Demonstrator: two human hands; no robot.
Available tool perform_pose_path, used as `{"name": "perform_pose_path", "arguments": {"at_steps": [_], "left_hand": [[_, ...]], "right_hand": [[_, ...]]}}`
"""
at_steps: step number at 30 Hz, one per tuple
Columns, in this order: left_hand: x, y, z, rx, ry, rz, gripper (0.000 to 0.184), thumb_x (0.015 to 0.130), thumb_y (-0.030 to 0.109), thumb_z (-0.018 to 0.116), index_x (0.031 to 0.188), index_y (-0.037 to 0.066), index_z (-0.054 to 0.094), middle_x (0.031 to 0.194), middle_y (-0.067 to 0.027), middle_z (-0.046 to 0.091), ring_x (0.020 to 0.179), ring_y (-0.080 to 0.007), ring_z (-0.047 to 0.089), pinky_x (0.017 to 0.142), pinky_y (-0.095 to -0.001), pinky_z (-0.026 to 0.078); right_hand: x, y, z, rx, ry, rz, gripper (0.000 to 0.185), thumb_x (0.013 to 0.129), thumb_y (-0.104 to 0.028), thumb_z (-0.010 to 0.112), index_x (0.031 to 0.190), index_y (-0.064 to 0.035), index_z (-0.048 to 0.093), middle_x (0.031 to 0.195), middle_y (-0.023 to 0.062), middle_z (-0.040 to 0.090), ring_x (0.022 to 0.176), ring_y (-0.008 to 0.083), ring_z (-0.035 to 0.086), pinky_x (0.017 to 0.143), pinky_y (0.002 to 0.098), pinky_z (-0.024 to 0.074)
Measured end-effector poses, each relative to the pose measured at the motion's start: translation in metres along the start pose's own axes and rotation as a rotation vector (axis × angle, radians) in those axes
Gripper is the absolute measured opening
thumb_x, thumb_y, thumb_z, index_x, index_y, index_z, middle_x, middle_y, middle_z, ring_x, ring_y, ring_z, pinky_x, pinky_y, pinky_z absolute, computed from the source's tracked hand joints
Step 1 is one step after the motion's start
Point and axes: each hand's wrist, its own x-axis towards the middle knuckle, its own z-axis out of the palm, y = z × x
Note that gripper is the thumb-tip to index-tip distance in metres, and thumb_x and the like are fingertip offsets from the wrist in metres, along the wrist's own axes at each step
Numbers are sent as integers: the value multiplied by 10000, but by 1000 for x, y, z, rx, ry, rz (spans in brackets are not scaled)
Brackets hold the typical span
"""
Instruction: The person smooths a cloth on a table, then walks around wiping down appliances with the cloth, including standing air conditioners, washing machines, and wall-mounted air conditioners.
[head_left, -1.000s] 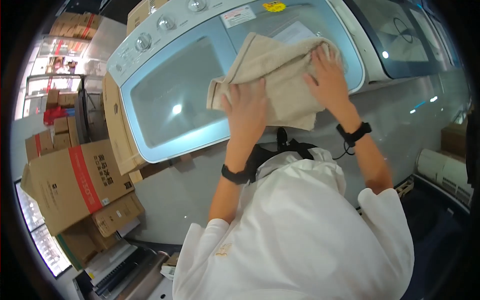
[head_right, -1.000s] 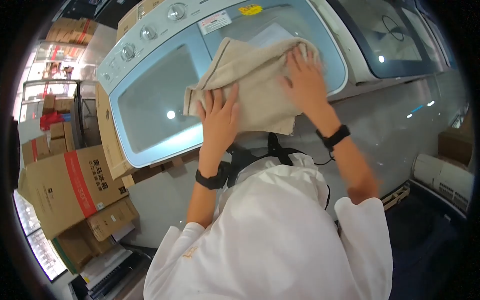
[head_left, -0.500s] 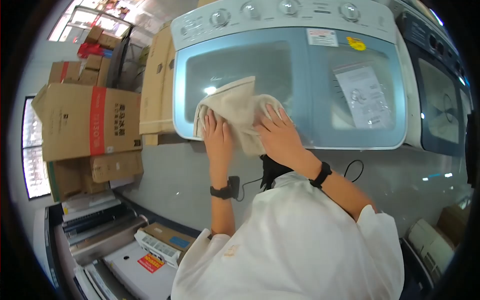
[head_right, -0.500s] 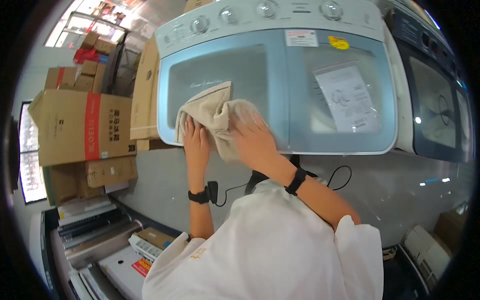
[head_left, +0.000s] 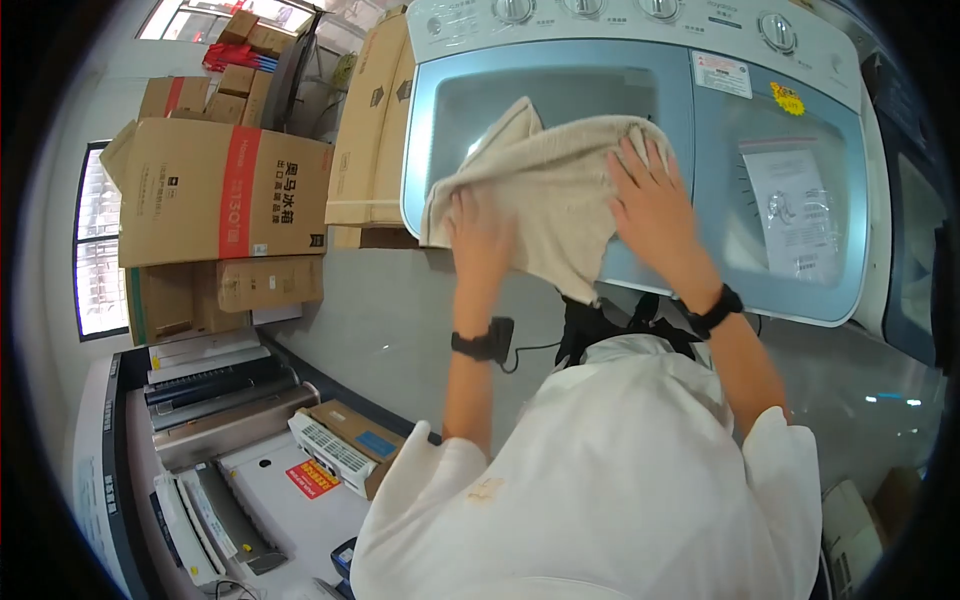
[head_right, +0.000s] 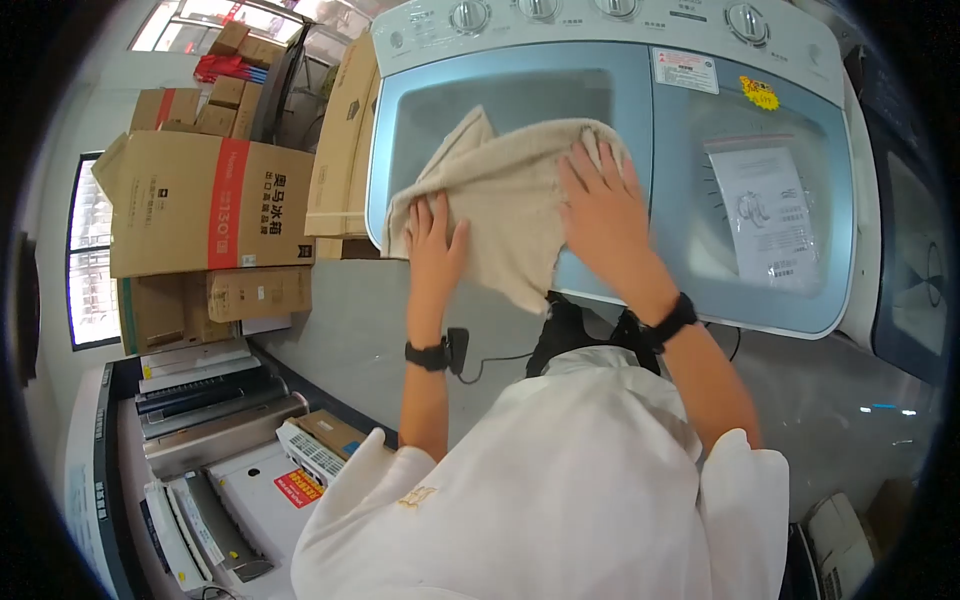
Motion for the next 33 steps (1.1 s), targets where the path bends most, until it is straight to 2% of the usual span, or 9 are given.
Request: {"name": "perform_pose_path", "arguments": {"at_steps": [2, 5, 8, 10, 17, 23, 26, 29, 33], "left_hand": [[11, 14, -2, 3, -8, -13, 629, 1031, 359, 522, 1594, 112, 392, 1678, -236, 245, 1551, -474, 178, 1222, -649, 126], [-10, 16, 17, 62, -20, 43, 610, 1025, 317, 513, 1592, 124, 399, 1679, -235, 248, 1544, -490, 187, 1225, -643, 121], [-40, 25, 17, 66, -54, 116, 597, 1018, 281, 507, 1586, 129, 409, 1680, -233, 250, 1542, -492, 193, 1226, -639, 126], [-38, 31, 10, 45, -71, 122, 591, 1018, 271, 507, 1583, 127, 414, 1676, -238, 256, 1541, -490, 198, 1224, -638, 130], [-1, 36, 13, 63, 38, 141, 588, 1017, 253, 509, 1584, 133, 410, 1664, -228, 286, 1537, -475, 219, 1228, -625, 144], [-29, 32, 26, 24, 65, 148, 564, 1014, 231, 504, 1565, 130, 437, 1661, -217, 298, 1538, -456, 236, 1226, -621, 168], [-47, 34, 13, 26, -6, 98, 566, 1017, 237, 504, 1569, 136, 433, 1661, -213, 301, 1536, -453, 243, 1227, -618, 169], [-34, 21, 12, 74, 59, 120, 550, 1030, 253, 489, 1565, 134, 442, 1660, -212, 303, 1535, -455, 243, 1229, -614, 168], [-1, 13, 5, 57, 53, 69, 539, 1044, 288, 467, 1559, 133, 454, 1660, -207, 309, 1536, -449, 244, 1234, -604, 164]], "right_hand": [[5, -22, 17, -32, 9, 44, 584, 915, -241, 658, 1462, -76, 539, 1581, 122, 456, 1496, 347, 358, 1231, 529, 252], [-28, -48, 6, 78, -74, -30, 605, 902, -246, 678, 1463, -69, 536, 1585, 126, 446, 1497, 348, 354, 1230, 532, 255], [-66, -38, -29, 189, -166, -43, 619, 893, -243, 688, 1468, -73, 533, 1589, 126, 437, 1499, 353, 349, 1227, 530, 267], [-75, -15, -39, 124, -173, 13, 620, 893, -240, 690, 1468, -73, 532, 1592, 122, 434, 1496, 351, 353, 1223, 527, 276], [-23, -22, -14, 9, -54, 93, 590, 914, -260, 671, 1459, -74, 543, 1592, 108, 440, 1476, 343, 380, 1223, 521, 280], [-46, -59, -7, 91, -149, -126, 571, 905, -260, 680, 1436, -82, 565, 1578, 99, 460, 1481, 338, 383, 1225, 515, 277], [-66, -37, -28, 128, -214, -83, 555, 914, -241, 671, 1433, -77, 563, 1581, 100, 455, 1494, 336, 368, 1227, 511, 279], [-54, -3, -27, -6, -119, -35, 559, 915, -226, 668, 1441, -74, 557, 1589, 102, 444, 1499, 330, 364, 1227, 526, 279], [-33, -8, -27, 29, -103, -23, 577, 908, -234, 678, 1447, -69, 553, 1600, 123, 421, 1498, 363, 351, 1223, 551, 270]]}}
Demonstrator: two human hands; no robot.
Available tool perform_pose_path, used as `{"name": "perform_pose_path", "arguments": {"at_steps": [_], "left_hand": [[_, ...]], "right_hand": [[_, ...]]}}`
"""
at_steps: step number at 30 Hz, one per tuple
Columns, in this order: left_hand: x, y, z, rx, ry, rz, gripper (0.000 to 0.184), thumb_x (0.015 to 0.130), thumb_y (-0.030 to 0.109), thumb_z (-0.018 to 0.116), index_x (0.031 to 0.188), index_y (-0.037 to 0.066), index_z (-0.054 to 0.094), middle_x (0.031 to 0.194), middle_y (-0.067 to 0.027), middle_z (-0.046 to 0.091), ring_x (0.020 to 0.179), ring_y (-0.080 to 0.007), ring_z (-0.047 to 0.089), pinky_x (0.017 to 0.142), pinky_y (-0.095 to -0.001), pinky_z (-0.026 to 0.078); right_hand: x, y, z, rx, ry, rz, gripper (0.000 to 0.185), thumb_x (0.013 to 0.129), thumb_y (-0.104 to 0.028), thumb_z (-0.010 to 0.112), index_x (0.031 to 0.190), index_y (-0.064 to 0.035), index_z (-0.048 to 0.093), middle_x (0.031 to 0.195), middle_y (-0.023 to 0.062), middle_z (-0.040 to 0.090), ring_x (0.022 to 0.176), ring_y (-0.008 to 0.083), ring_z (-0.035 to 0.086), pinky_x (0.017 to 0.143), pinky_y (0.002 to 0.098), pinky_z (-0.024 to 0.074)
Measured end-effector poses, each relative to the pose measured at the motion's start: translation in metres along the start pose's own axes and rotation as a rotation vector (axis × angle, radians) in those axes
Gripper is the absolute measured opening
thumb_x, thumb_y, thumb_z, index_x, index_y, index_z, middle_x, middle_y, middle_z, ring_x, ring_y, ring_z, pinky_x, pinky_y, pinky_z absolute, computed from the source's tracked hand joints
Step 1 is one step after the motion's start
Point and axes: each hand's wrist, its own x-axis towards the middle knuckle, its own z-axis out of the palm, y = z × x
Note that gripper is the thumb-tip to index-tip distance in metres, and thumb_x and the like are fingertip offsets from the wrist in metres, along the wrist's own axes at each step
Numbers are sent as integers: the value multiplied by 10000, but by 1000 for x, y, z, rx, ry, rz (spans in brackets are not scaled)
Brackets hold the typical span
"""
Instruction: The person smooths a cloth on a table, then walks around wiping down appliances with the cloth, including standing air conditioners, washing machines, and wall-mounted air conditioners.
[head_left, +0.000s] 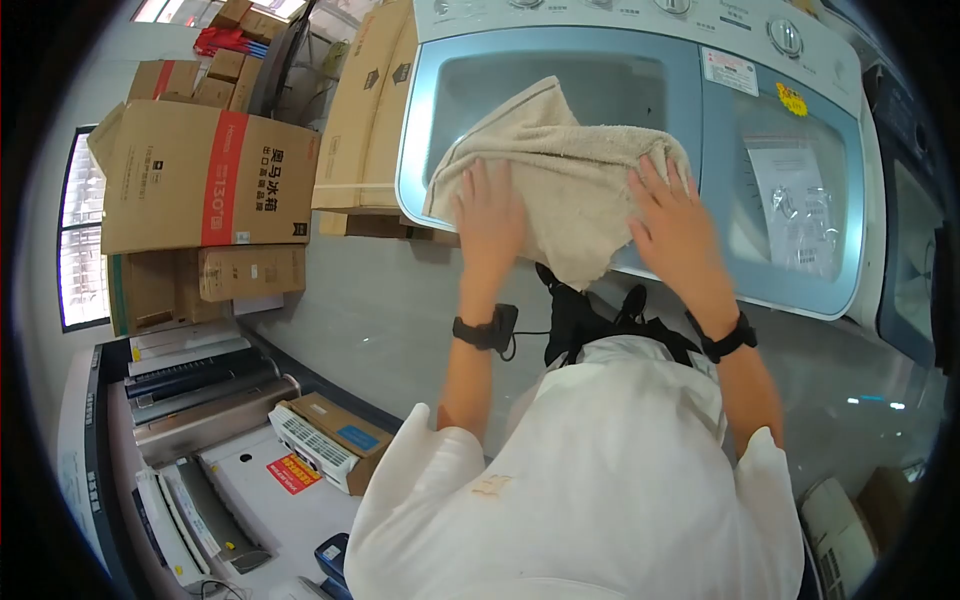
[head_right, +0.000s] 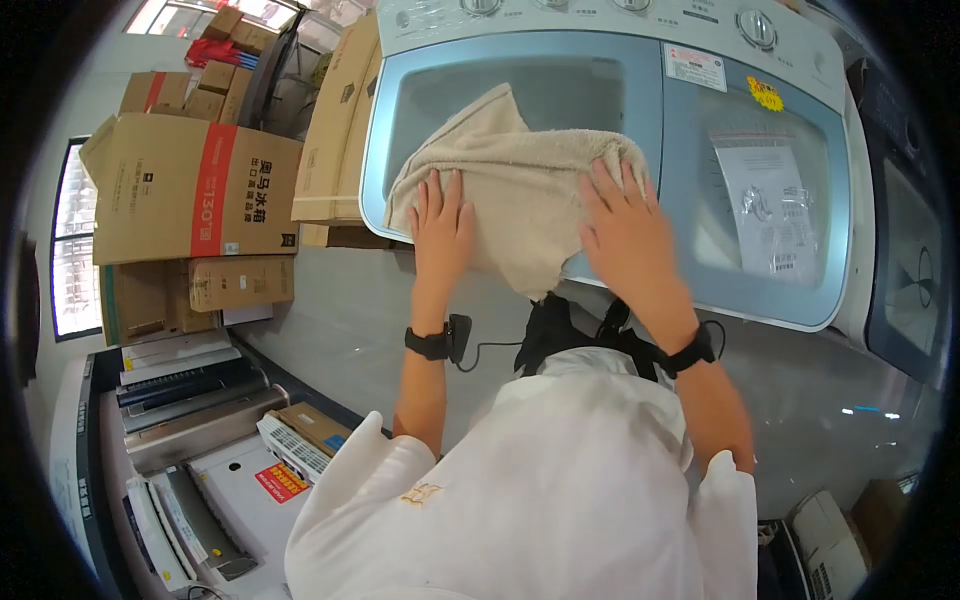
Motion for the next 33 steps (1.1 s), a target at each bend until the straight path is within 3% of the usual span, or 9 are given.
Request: {"name": "perform_pose_path", "arguments": {"at_steps": [5, 11, 14, 20, 23, 26, 29, 32, 33], "left_hand": [[-6, -7, 9, -4, 36, -21, 538, 1043, 306, 469, 1544, 109, 474, 1663, -192, 318, 1540, -428, 251, 1238, -598, 159], [-22, -11, 5, 18, 31, -130, 544, 1041, 311, 486, 1530, 71, 483, 1670, -172, 312, 1544, -415, 249, 1233, -613, 154], [-8, -46, 9, 39, 82, -131, 546, 1048, 332, 486, 1536, 87, 477, 1675, -166, 305, 1547, -410, 244, 1232, -614, 153], [45, -111, -2, -2, 45, -96, 553, 1040, 294, 478, 1553, 92, 436, 1674, -198, 279, 1540, -432, 243, 1218, -643, 169], [70, -128, -11, 47, 5, -127, 559, 1051, 314, 464, 1561, 87, 422, 1671, -206, 282, 1530, -419, 274, 1223, -589, 215], [99, -169, 2, -6, 124, 99, 576, 1052, 333, 469, 1564, 77, 410, 1665, -224, 276, 1506, -425, 319, 1205, -505, 295], [121, -172, -18, -283, -80, -171, 601, 1048, 325, 472, 1580, 63, 375, 1598, -274, 374, 1448, -435, 415, 1161, -442, 371], [140, -213, 2, -648, -100, -119, 526, 1041, 280, 466, 1494, 12, 451, 1354, -305, 582, 1239, -454, 577, 1050, -476, 451], [142, -222, 0, -697, -219, -233, 532, 1056, 291, 460, 1505, 6, 441, 1397, -259, 568, 1285, -394, 546, 1080, -443, 421]], "right_hand": [[-17, -44, 10, 77, -98, -89, 631, 881, -265, 715, 1457, -70, 548, 1590, 144, 424, 1491, 398, 343, 1226, 551, 261], [-22, -64, 15, 113, -155, -172, 663, 851, -293, 749, 1448, -74, 557, 1575, 121, 443, 1478, 371, 365, 1230, 535, 257], [-1, -66, 19, 136, -202, -245, 650, 840, -287, 759, 1427, -80, 574, 1564, 103, 456, 1484, 354, 362, 1233, 528, 253], [96, -48, 44, -27, -373, -468, 643, 878, -262, 710, 1468, -90, 521, 1584, 72, 452, 1477, 340, 374, 1210, 520, 319], [170, -63, 55, -101, -467, -417, 604, 903, -270, 669, 1471, -118, 529, 1593, 37, 446, 1466, 318, 387, 1181, 514, 360], [237, -79, 67, -147, -525, -389, 574, 925, -286, 617, 1477, -151, 534, 1602, 24, 437, 1477, 304, 376, 1160, 514, 382], [293, -96, 88, -151, -538, -337, 555, 930, -289, 588, 1468, -158, 542, 1601, 31, 434, 1478, 311, 371, 1178, 510, 361], [318, -108, 124, -119, -309, -337, 534, 917, -263, 581, 1440, -152, 567, 1580, 49, 459, 1472, 320, 377, 1199, 509, 327], [324, -110, 138, -91, -236, -358, 540, 910, -265, 590, 1437, -148, 568, 1572, 64, 466, 1471, 329, 377, 1204, 513, 316]]}}
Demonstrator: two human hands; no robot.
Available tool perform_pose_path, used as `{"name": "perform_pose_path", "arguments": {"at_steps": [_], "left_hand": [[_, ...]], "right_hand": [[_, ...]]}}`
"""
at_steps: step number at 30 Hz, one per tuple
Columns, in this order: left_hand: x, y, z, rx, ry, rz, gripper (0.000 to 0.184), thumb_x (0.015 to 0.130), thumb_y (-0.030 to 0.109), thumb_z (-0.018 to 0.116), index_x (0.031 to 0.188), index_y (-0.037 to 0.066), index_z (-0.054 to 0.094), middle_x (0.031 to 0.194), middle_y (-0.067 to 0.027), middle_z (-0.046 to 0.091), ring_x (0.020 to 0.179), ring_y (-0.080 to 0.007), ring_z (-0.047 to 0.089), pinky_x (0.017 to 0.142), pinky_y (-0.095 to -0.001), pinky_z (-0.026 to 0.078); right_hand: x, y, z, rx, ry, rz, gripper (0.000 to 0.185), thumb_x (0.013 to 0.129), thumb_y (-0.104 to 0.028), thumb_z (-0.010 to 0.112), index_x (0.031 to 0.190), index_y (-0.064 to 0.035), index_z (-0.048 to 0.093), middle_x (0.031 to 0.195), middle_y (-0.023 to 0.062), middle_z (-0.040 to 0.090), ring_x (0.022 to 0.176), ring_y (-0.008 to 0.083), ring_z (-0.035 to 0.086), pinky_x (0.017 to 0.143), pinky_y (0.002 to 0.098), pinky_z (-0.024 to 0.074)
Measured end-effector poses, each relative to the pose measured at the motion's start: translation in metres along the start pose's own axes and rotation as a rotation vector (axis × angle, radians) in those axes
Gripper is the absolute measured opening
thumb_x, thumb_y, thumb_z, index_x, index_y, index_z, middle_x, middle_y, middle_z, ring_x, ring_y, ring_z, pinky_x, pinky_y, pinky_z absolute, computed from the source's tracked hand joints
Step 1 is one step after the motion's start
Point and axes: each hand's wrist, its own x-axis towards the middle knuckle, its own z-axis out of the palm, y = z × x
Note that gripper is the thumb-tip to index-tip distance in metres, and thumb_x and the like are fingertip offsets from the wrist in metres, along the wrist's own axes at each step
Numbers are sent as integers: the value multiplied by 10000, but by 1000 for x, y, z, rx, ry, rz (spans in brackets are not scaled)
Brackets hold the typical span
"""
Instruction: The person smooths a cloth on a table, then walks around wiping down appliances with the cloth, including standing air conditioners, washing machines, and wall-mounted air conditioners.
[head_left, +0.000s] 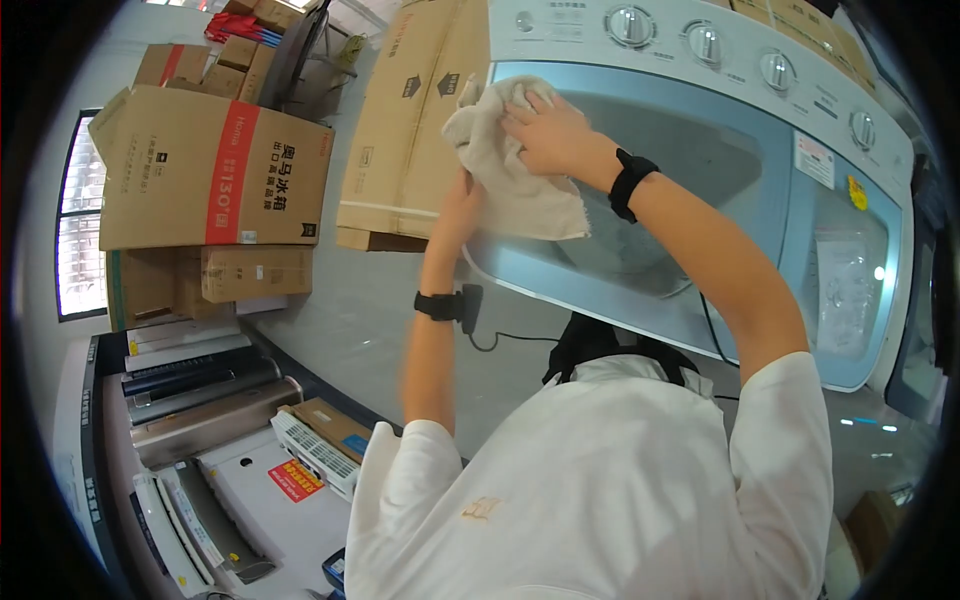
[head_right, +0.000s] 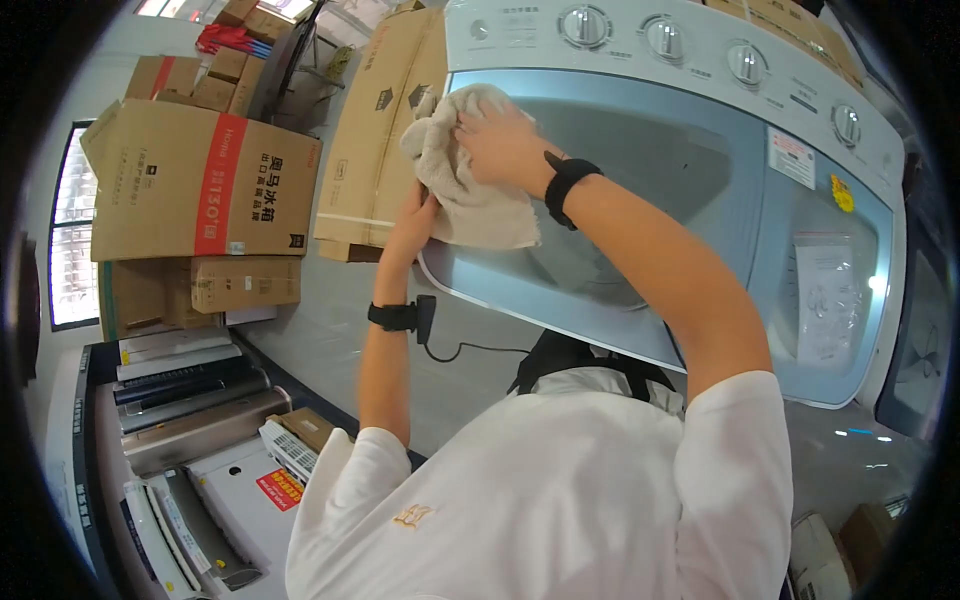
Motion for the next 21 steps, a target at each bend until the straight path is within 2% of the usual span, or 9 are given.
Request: {"name": "perform_pose_path", "arguments": {"at_steps": [2, 4, 5, 6, 9, 11, 14, 17, 21], "left_hand": [[-11, 23, -12, -101, -160, -280, 547, 1086, 315, 447, 1528, -7, 420, 1483, -168, 541, 1376, -274, 485, 1139, -377, 360], [-10, 3, -9, -252, -119, -293, 557, 1088, 331, 444, 1527, -10, 420, 1467, -177, 559, 1370, -282, 494, 1137, -376, 363], [-16, -3, -7, -176, -111, -242, 561, 1089, 338, 442, 1527, -12, 419, 1467, -182, 560, 1372, -285, 494, 1135, -374, 365], [-22, -8, -4, -99, -100, -193, 566, 1091, 344, 440, 1528, -15, 418, 1467, -188, 560, 1373, -287, 494, 1133, -373, 368], [-64, 39, -3, -78, -53, -267, 538, 1080, 251, 443, 1527, -40, 370, 1463, -268, 519, 1380, -401, 456, 1147, -427, 355], [-87, 68, -2, -129, -34, -291, 527, 1073, 189, 445, 1526, -57, 338, 1460, -322, 492, 1385, -476, 431, 1157, -464, 347], [-102, 53, 6, -107, 8, 49, 528, 1064, 163, 459, 1516, -74, 323, 1489, -353, 424, 1367, -502, 432, 1139, -463, 368], [-90, 43, -3, -88, -91, 123, 532, 1058, 144, 460, 1513, -82, 302, 1463, -347, 453, 1362, -484, 456, 1130, -452, 378], [-50, 36, -11, 29, -128, 74, 497, 1057, 117, 434, 1499, -81, 319, 1469, -312, 470, 1363, -443, 477, 1133, -440, 383]], "right_hand": [[14, 2, 17, 20, 154, -29, 553, 896, -268, 610, 1432, -139, 570, 1555, 94, 480, 1468, 348, 376, 1212, 520, 296], [21, -5, 18, -47, 142, -18, 563, 892, -274, 620, 1435, -132, 570, 1549, 122, 482, 1483, 365, 356, 1216, 532, 285], [15, -13, 14, -83, 132, -17, 568, 890, -277, 625, 1436, -128, 570, 1546, 137, 483, 1490, 374, 346, 1217, 538, 280], [8, -23, -3, 33, 50, 6, 569, 888, -278, 633, 1432, -125, 572, 1542, 143, 485, 1493, 381, 340, 1220, 542, 275], [-27, -55, -35, 260, -53, 16, 556, 886, -276, 656, 1415, -119, 590, 1543, 147, 483, 1509, 384, 316, 1233, 552, 247], [-69, -71, -4, 211, 39, -51, 545, 888, -274, 674, 1407, -122, 603, 1564, 127, 470, 1522, 364, 306, 1244, 552, 229], [-121, -91, -7, 233, 48, -55, 533, 902, -253, 670, 1416, -126, 601, 1597, 97, 445, 1527, 328, 319, 1247, 535, 242], [-142, -74, -16, 230, -7, -40, 509, 921, -210, 645, 1420, -124, 596, 1608, 72, 439, 1519, 299, 349, 1239, 512, 274], [-123, -42, -27, 123, -32, 1, 475, 931, -178, 620, 1404, -137, 611, 1581, 43, 480, 1497, 281, 391, 1230, 488, 291]]}}
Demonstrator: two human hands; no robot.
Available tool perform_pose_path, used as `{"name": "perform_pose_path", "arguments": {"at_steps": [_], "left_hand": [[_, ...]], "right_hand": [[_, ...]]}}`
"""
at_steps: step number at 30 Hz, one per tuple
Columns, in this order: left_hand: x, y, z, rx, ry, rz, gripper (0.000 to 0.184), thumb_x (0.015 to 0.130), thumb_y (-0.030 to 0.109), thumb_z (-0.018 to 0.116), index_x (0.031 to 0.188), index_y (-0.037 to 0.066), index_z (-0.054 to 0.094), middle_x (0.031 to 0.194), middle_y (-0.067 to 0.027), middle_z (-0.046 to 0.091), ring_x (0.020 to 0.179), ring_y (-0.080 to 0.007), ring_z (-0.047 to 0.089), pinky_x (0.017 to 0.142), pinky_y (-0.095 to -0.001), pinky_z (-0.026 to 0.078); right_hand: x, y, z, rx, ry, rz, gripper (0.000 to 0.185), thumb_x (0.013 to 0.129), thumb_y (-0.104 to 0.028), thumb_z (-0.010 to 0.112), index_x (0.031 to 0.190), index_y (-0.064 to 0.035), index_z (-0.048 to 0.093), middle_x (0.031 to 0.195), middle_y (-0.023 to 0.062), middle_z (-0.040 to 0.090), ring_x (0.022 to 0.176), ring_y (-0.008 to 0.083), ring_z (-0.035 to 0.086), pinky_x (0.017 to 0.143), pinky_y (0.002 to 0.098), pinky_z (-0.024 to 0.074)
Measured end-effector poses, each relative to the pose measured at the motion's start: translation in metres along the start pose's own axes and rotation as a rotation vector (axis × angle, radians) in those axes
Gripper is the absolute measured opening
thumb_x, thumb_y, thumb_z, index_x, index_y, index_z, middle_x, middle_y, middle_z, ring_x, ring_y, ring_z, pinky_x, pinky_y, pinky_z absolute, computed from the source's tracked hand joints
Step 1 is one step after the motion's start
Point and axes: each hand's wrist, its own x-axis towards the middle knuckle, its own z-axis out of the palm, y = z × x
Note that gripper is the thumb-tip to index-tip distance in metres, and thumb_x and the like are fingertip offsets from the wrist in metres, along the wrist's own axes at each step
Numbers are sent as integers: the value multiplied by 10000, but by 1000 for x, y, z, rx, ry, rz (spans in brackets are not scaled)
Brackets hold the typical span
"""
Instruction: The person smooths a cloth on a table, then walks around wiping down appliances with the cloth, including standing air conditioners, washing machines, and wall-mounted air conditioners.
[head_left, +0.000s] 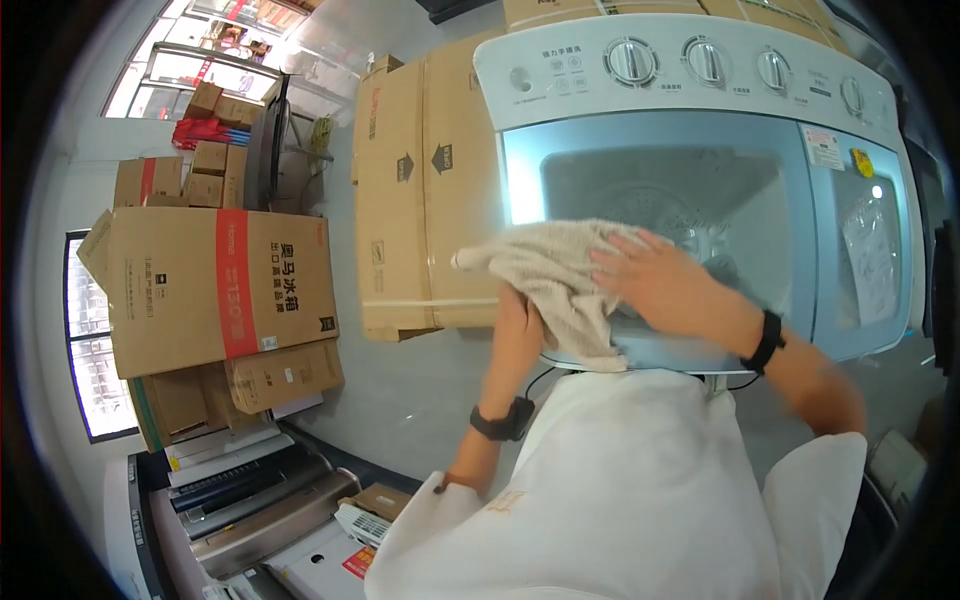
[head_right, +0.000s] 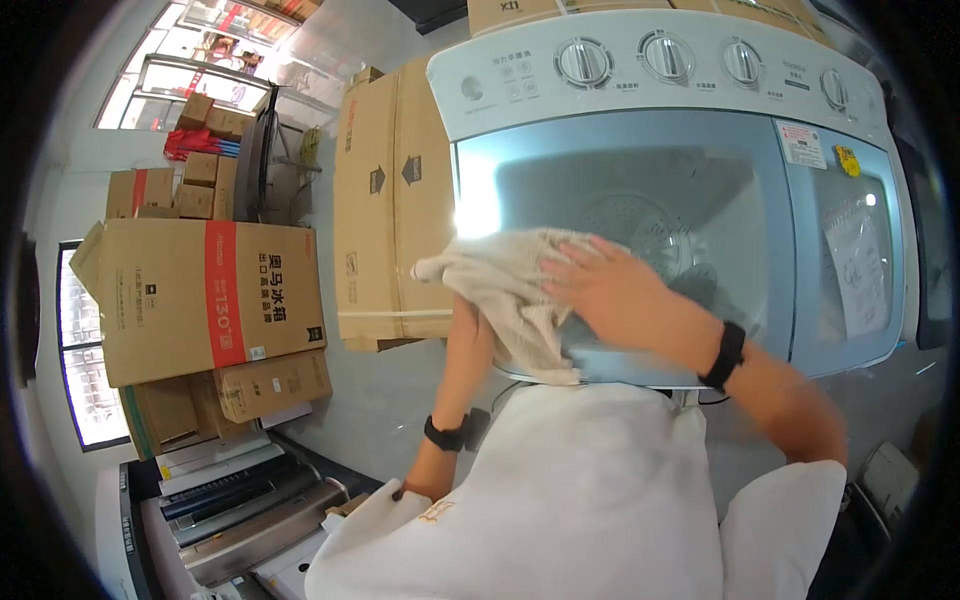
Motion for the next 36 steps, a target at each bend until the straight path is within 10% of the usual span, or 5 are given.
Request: {"name": "perform_pose_path", "arguments": {"at_steps": [12, 15, 18, 25, 36], "left_hand": [[53, -13, -15, -46, -191, 37, 497, 1031, 99, 471, 1484, -71, 358, 1438, -272, 513, 1314, -408, 527, 1099, -425, 417], [30, -13, -13, -69, -178, 44, 498, 1025, 95, 481, 1481, -69, 368, 1430, -262, 524, 1301, -400, 540, 1091, -421, 425], [14, -12, -13, -91, -167, 64, 498, 1018, 90, 490, 1477, -66, 378, 1422, -252, 535, 1289, -391, 553, 1082, -417, 434], [-3, 32, -23, 286, -48, 251, 510, 971, 88, 563, 1450, -38, 442, 1462, -263, 496, 1299, -418, 538, 1076, -457, 443], [5, 9, -25, 342, -195, 277, 526, 965, 81, 564, 1465, -27, 441, 1511, -255, 442, 1366, -449, 434, 1125, -493, 382]], "right_hand": [[64, 13, 7, -28, 21, 72, 469, 958, -196, 630, 1414, -95, 592, 1611, 107, 410, 1504, 384, 342, 1225, 526, 280], [34, 0, 4, 43, 162, -83, 319, 967, -195, 632, 1255, -68, 682, 1419, 138, 589, 1344, 366, 521, 1123, 501, 406], [35, -13, -61, 468, -378, 277, 170, 954, -202, 665, 998, -50, 728, 1012, 141, 711, 1031, 340, 660, 904, 458, 517], [74, -79, -189, 668, 519, -490, 369, 908, -327, 750, 687, -70, 604, 640, 70, 555, 580, 289, 557, 541, 387, 435], [95, -79, -187, 1058, 785, -933, 530, 863, -486, 789, 621, -121, 491, 583, -2, 387, 456, 222, 425, 407, 347, 271]]}}
